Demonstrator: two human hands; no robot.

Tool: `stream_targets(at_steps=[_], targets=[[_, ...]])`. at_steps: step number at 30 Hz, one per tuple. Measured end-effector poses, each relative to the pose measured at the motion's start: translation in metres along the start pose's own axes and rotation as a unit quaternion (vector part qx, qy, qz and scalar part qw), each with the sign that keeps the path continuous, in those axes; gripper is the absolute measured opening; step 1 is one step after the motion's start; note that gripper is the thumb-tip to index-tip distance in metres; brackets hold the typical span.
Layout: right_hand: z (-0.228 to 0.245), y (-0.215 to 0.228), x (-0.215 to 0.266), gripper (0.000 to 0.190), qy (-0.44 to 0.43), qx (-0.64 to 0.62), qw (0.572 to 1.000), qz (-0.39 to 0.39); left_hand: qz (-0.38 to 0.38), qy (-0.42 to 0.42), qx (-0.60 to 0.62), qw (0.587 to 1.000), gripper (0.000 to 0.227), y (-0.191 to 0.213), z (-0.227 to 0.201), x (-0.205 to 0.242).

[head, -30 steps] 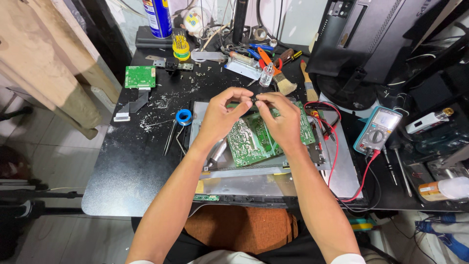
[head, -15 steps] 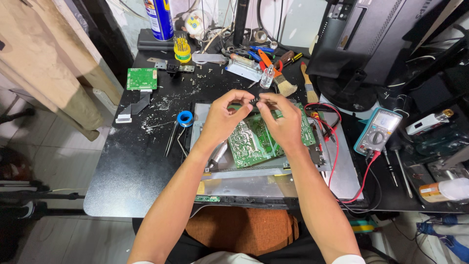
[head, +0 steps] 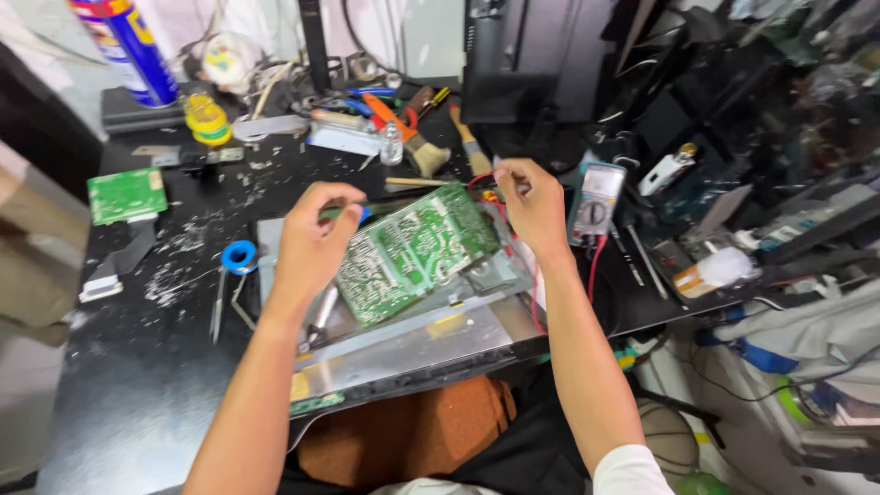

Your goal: The person solders components on a circuit board and measures electrical values using a multimeter.

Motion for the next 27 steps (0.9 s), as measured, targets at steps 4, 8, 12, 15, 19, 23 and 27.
stream_targets(at_steps=[4,8,12,15,19,23,27], targets=[[-0.038,0.018,0.003,0.010,0.036,0.064,0.997,-0.016,-0.010,-0.005,-0.044,0.999,0.013,-0.002,0.000,-0.001],[-0.056,0.026,0.012,0.009,0.028,0.074,0.991,-0.109,-0.008,-0.019,-0.072,0.997,0.013,-0.005,0.000,0.001],[-0.057,0.027,0.020,0.011,0.040,0.083,0.987,-0.133,-0.014,-0.010,-0.095,0.995,0.014,-0.007,0.001,0.002],[-0.051,0.037,0.021,0.018,0.092,0.131,0.954,-0.252,-0.011,-0.006,-0.097,0.995,0.014,-0.006,0.002,0.003],[-0.055,0.051,0.026,0.030,0.001,0.193,0.919,-0.343,-0.015,0.004,-0.089,0.996,0.014,-0.004,0.005,0.004],[-0.080,0.048,0.023,0.045,-0.093,0.193,0.923,-0.319,-0.027,0.017,-0.091,0.995,0.014,-0.003,0.008,0.003],[-0.110,0.040,0.023,0.031,-0.156,0.094,0.933,-0.310,-0.021,0.001,-0.083,0.996,0.014,-0.002,0.010,0.003]])
Point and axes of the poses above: each hand's wrist, its own x-axis away from the middle knuckle, its own y-axis out of the back of the hand, z = x × y, the point moved 1 cm from there along -x, towards the middle knuckle, and after that the axes turned 12 degrees about x, right-handed, at the moved point
